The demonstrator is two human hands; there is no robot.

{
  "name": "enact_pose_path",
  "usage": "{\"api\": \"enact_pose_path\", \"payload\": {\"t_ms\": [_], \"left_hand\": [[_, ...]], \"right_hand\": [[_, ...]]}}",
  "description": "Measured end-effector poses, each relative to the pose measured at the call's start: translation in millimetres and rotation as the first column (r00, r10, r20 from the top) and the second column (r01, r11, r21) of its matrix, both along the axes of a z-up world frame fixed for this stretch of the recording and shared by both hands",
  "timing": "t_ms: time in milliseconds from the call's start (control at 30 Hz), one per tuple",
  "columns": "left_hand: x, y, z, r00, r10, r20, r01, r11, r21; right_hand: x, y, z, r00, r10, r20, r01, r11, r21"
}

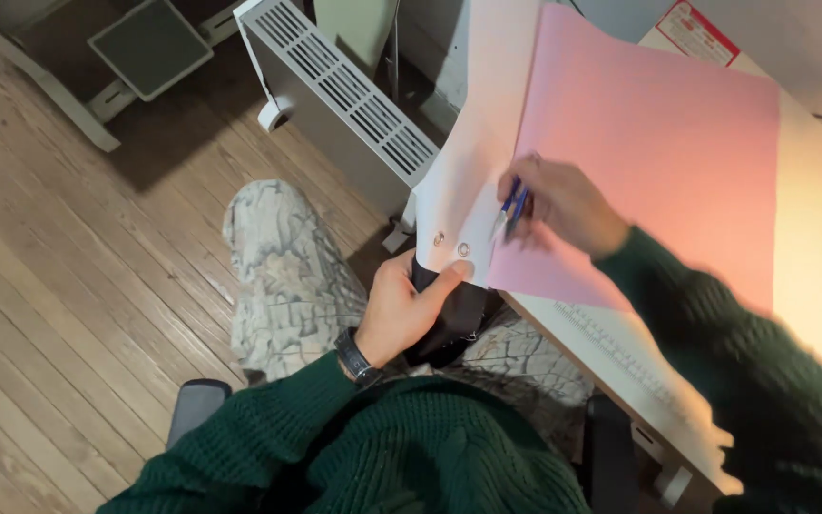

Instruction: Trimming the edges of a material piece using small thread snips in a workshop setting.

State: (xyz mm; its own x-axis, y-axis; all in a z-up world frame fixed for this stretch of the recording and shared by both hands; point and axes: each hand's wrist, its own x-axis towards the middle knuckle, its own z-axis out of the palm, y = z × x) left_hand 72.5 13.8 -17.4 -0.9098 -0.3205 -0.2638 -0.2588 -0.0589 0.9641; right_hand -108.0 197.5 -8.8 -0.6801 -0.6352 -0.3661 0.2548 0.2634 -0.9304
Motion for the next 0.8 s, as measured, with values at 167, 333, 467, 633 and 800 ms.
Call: {"api": "enact_pose_path", "payload": {"t_ms": [167, 333, 467, 633, 800], "left_hand": [[9.0, -1.1, 14.8, 0.994, -0.026, -0.101, 0.008, 0.985, -0.172], [12.7, -9.8, 18.0, 0.985, -0.085, -0.15, 0.05, 0.974, -0.223], [-3.1, -17.0, 41.3, 0.962, -0.231, -0.145, 0.165, 0.916, -0.366], [-20.8, -16.2, 38.9, 0.935, -0.351, -0.055, 0.298, 0.859, -0.416], [-24.9, -28.6, 36.1, 0.932, -0.361, 0.027, 0.336, 0.834, -0.438]], "right_hand": [[36.5, 35.0, -62.5, 0.985, -0.015, -0.171, -0.025, 0.973, -0.23], [70.0, 41.5, -57.2, 0.981, -0.176, -0.085, 0.143, 0.941, -0.308], [92.8, 40.1, -31.0, 0.923, -0.386, 0.003, 0.371, 0.886, -0.279], [72.7, 39.7, -8.0, 0.944, -0.297, -0.14, 0.275, 0.949, -0.156], [67.9, 38.0, -23.7, 0.931, -0.2, -0.305, 0.176, 0.979, -0.103]]}}
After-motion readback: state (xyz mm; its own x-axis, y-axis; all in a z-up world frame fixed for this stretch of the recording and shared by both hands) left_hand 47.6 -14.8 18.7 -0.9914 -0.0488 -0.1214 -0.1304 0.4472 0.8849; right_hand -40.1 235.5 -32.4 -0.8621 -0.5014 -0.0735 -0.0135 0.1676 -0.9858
